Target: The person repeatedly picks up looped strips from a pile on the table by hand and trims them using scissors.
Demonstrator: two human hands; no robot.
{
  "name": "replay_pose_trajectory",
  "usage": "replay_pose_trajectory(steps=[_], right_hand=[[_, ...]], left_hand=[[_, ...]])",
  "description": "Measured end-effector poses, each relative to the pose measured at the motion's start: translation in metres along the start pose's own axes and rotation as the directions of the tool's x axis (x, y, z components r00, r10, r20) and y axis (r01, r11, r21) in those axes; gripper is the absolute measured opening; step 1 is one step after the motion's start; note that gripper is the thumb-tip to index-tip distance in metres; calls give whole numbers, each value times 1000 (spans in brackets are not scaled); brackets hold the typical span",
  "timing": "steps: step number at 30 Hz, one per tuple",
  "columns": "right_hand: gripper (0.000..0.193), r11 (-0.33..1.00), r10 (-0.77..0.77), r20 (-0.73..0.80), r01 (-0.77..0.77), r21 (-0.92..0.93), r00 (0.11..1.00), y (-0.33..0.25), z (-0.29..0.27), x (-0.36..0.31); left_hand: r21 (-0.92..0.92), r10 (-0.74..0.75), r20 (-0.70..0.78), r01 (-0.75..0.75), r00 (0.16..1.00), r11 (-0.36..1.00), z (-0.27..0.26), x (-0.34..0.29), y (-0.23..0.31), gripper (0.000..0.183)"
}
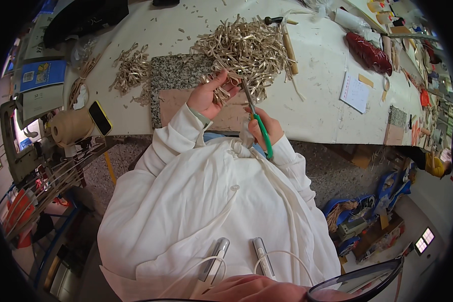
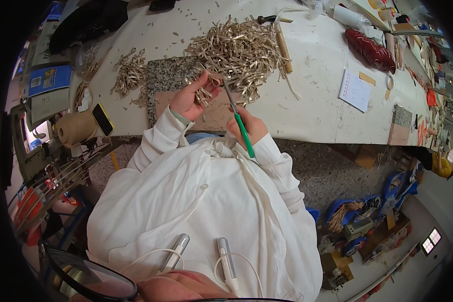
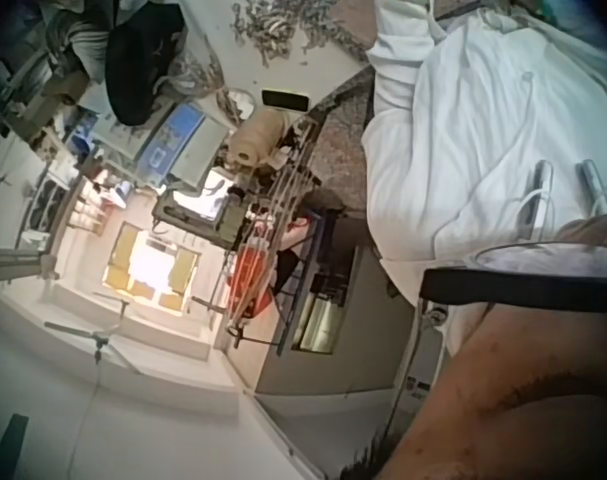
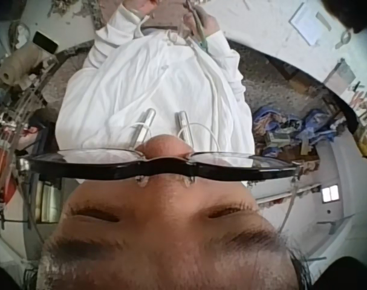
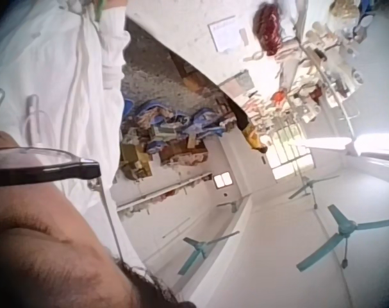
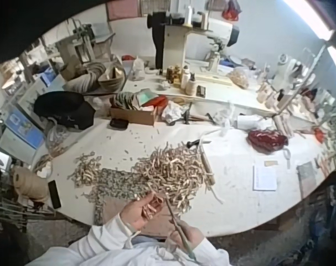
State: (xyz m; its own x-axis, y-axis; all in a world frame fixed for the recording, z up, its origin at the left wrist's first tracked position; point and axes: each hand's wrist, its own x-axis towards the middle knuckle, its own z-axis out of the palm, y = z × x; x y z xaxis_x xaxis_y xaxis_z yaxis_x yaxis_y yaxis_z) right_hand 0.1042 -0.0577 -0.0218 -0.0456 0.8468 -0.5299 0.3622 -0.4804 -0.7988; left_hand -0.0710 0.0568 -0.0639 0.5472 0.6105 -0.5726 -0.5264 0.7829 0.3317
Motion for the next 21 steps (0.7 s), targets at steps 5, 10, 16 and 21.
replay_pose_trajectory(steps=[5,10,16,21], right_hand=[[47,1000,-22,-15,22,-9,1000,-3,-3,0],[47,1000,-12,-44,11,-8,999,-3,1,2],[43,996,-64,-187,74,49,980,1,8,1],[46,915,133,-140,-67,398,981,0,-1,-4]], left_hand=[[-18,16,15,-16,1000,1000,9,-1,-2,20],[-15,26,0,-26,1000,1000,7,-2,2,20],[-1,10,-13,-10,1000,1000,-10,7,7,17],[72,125,-199,-113,972,991,-47,38,31,14]])
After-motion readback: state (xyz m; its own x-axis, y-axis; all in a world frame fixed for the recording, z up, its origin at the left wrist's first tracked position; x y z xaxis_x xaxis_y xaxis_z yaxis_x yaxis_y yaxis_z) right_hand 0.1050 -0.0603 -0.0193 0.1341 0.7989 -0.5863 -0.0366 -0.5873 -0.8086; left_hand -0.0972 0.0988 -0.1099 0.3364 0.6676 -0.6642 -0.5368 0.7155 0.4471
